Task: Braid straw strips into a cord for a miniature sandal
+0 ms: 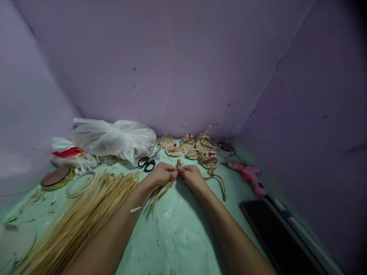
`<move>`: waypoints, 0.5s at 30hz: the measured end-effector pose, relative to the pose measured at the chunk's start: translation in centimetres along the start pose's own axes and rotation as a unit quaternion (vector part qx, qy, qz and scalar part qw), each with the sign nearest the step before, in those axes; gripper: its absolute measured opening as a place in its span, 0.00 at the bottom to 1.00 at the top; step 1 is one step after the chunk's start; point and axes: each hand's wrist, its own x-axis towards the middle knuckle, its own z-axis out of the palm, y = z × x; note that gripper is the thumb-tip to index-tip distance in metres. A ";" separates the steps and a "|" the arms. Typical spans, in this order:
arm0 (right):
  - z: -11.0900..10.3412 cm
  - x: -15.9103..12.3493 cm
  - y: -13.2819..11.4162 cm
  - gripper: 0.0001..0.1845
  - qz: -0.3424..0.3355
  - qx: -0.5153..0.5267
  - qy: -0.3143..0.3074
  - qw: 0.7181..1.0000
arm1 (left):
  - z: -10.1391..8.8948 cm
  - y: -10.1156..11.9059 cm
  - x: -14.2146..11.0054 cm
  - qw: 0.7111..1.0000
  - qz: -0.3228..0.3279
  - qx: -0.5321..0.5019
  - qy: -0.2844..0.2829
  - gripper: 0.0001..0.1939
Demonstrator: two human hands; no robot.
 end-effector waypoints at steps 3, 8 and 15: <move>0.1 -0.1 -0.1 0.14 0.014 0.013 -0.006 1.000 | -0.5 -0.3 0.2 0.995 0.015 0.096 0.029 0.06; 0.1 -0.5 -0.4 0.13 0.029 0.045 -0.011 0.998 | -1.1 0.9 -0.3 0.965 0.007 0.229 0.131 0.10; 0.1 -0.8 -1.0 0.09 0.062 0.110 -0.019 0.992 | 1.8 3.7 -3.1 0.891 0.008 0.409 0.197 0.13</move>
